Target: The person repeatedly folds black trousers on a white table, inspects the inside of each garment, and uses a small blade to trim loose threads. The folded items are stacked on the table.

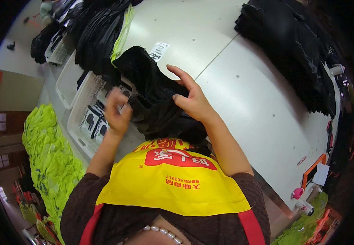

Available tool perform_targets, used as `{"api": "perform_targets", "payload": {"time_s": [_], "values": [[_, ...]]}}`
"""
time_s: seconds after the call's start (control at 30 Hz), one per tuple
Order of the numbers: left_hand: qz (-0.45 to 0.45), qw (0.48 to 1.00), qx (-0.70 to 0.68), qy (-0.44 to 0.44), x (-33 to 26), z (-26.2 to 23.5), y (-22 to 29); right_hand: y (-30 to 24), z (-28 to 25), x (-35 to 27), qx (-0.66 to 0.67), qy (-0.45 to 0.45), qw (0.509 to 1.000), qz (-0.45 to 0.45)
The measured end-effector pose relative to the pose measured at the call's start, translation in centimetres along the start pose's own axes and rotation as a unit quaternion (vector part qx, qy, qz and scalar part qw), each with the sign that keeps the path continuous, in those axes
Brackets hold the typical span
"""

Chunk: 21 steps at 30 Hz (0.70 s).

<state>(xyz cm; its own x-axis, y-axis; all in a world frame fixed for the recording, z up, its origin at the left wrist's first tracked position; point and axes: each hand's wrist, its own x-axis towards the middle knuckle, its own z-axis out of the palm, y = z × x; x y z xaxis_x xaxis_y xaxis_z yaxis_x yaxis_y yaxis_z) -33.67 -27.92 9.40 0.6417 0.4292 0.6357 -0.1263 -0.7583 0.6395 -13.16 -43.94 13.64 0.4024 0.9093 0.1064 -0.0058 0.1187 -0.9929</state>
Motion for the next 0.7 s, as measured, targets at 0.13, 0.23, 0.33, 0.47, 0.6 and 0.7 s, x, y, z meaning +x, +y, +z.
{"api": "perform_targets", "payload": {"time_s": [0.13,0.23,0.33,0.47,0.6,0.7], "values": [[0.068,0.990,0.123,0.007,8.5,-4.4,1.5,-1.0,2.3,-0.3,0.072,-0.063,0.995,0.024],[0.094,0.977,0.089,-0.171,8.1,-7.3,-1.0,-0.8,3.8,1.0,-0.017,-0.083,0.996,-0.001],[0.139,0.975,0.071,-0.158,5.9,-10.2,-0.5,0.6,3.9,1.9,0.116,0.009,0.990,0.084],[0.173,0.972,0.017,-0.157,4.8,-12.0,2.9,3.0,3.2,3.9,0.192,0.086,0.971,0.111],[0.243,0.939,0.009,-0.245,4.6,-13.4,4.2,3.3,5.3,5.8,0.133,0.032,0.982,0.131],[0.253,0.932,0.034,-0.259,5.1,-15.0,5.2,4.6,9.2,6.5,-0.241,0.096,0.962,-0.081]]}}
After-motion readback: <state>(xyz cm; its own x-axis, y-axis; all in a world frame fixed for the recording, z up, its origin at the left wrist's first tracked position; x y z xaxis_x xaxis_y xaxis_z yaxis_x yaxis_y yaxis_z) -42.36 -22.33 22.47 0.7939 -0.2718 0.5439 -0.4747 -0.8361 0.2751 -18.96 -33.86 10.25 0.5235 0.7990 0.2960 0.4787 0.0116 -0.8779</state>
